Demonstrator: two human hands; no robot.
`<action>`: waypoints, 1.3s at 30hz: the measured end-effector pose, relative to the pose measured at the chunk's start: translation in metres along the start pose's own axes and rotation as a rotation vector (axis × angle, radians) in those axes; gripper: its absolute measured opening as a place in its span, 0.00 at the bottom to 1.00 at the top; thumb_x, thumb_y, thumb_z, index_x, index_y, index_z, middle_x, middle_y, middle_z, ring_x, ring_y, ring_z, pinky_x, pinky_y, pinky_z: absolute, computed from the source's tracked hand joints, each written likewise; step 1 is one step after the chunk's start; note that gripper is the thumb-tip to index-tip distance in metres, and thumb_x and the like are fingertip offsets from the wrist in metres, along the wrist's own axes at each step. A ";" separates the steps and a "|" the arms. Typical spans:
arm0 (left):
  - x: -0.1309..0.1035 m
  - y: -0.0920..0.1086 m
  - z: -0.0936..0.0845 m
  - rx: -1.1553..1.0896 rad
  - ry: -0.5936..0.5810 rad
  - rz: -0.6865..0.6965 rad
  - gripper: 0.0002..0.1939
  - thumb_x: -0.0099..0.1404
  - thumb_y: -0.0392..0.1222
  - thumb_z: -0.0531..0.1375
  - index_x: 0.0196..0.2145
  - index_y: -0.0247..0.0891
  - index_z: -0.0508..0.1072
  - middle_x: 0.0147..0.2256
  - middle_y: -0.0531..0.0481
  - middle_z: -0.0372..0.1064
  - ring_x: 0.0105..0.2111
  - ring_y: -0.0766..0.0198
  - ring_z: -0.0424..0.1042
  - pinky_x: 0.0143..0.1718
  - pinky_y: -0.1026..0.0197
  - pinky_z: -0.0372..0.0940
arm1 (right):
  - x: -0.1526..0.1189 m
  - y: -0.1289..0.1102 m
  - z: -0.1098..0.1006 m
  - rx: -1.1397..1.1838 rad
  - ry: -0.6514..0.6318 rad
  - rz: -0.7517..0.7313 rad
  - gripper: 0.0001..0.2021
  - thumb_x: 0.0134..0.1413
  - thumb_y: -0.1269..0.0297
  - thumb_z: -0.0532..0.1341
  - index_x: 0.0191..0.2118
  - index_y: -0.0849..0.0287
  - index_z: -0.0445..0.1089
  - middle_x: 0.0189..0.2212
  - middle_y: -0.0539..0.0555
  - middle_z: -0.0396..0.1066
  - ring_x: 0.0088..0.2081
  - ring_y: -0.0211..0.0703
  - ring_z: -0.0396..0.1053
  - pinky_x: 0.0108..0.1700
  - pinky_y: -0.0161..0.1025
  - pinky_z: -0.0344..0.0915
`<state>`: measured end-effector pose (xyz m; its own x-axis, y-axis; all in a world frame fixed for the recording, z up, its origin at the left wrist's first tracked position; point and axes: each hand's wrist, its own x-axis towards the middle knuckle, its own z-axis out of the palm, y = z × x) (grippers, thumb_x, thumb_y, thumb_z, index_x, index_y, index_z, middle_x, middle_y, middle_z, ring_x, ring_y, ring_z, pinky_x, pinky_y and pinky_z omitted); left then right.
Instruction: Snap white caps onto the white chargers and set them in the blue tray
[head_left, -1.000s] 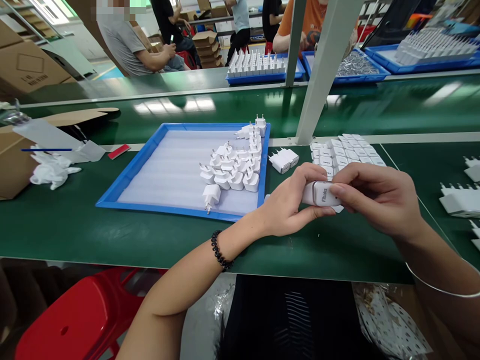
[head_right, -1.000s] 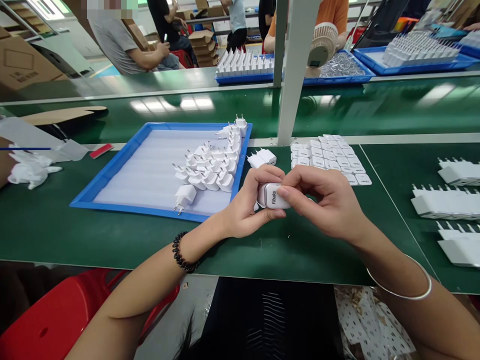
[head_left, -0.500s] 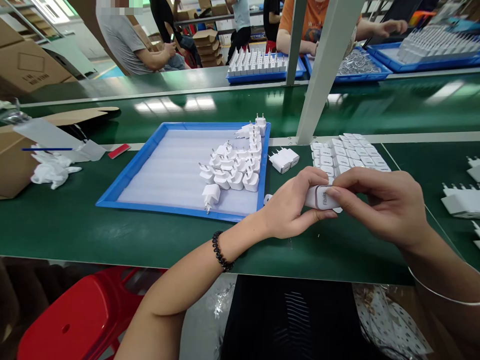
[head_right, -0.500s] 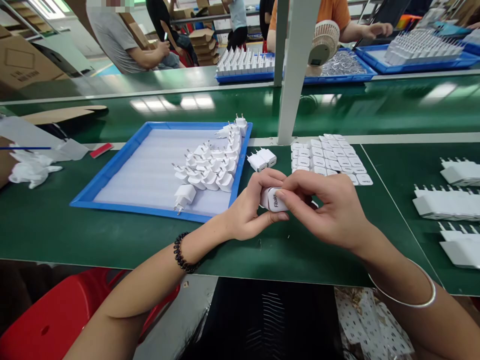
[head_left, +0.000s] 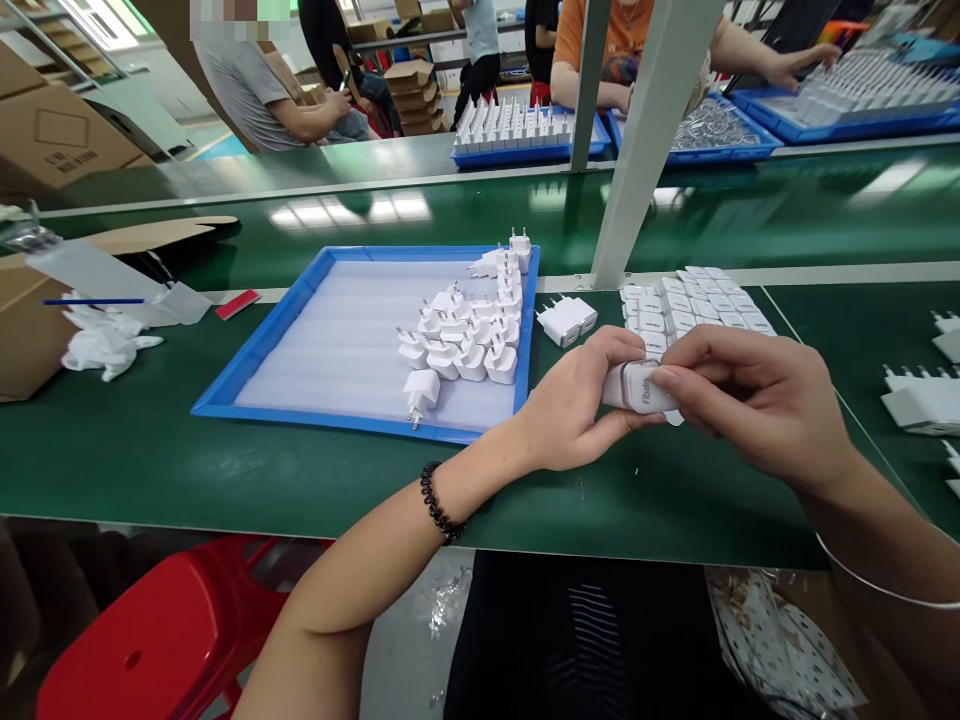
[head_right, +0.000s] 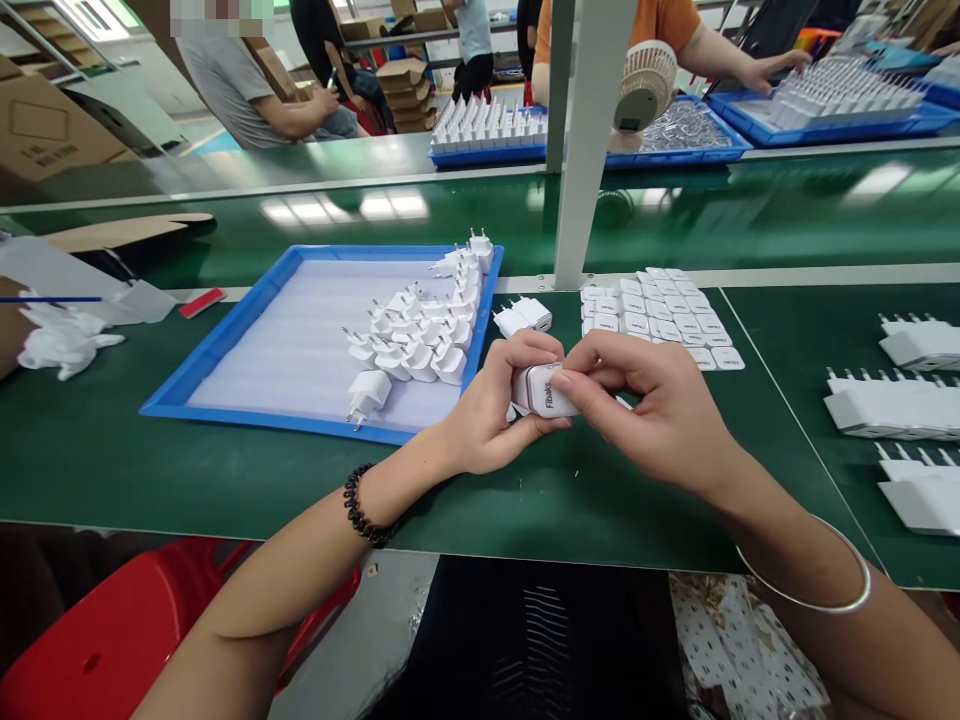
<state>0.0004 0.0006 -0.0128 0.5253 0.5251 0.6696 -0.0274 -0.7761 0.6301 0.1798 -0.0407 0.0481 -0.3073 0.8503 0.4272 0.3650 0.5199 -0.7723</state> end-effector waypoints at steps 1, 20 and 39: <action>0.000 0.000 0.000 -0.002 0.003 0.007 0.20 0.67 0.47 0.61 0.48 0.42 0.55 0.46 0.43 0.63 0.47 0.54 0.69 0.44 0.51 0.66 | -0.001 0.001 0.000 0.009 0.007 0.005 0.12 0.64 0.60 0.62 0.28 0.53 0.69 0.13 0.45 0.62 0.16 0.35 0.55 0.21 0.39 0.53; -0.001 0.000 0.003 -0.038 0.059 0.015 0.21 0.69 0.50 0.60 0.50 0.41 0.55 0.46 0.44 0.62 0.45 0.58 0.68 0.45 0.52 0.68 | -0.011 0.009 0.002 0.042 0.066 0.011 0.07 0.57 0.67 0.68 0.32 0.51 0.70 0.21 0.47 0.68 0.22 0.38 0.61 0.23 0.39 0.56; 0.000 -0.001 0.003 0.032 0.021 0.068 0.20 0.68 0.48 0.61 0.50 0.42 0.56 0.44 0.45 0.66 0.43 0.58 0.70 0.42 0.54 0.67 | -0.003 0.000 -0.004 0.303 -0.060 0.159 0.10 0.59 0.66 0.66 0.27 0.56 0.71 0.19 0.47 0.67 0.21 0.33 0.60 0.21 0.34 0.53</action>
<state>0.0031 0.0001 -0.0148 0.5049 0.4776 0.7190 -0.0354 -0.8208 0.5701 0.1838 -0.0432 0.0486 -0.3218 0.9079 0.2687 0.1376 0.3256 -0.9355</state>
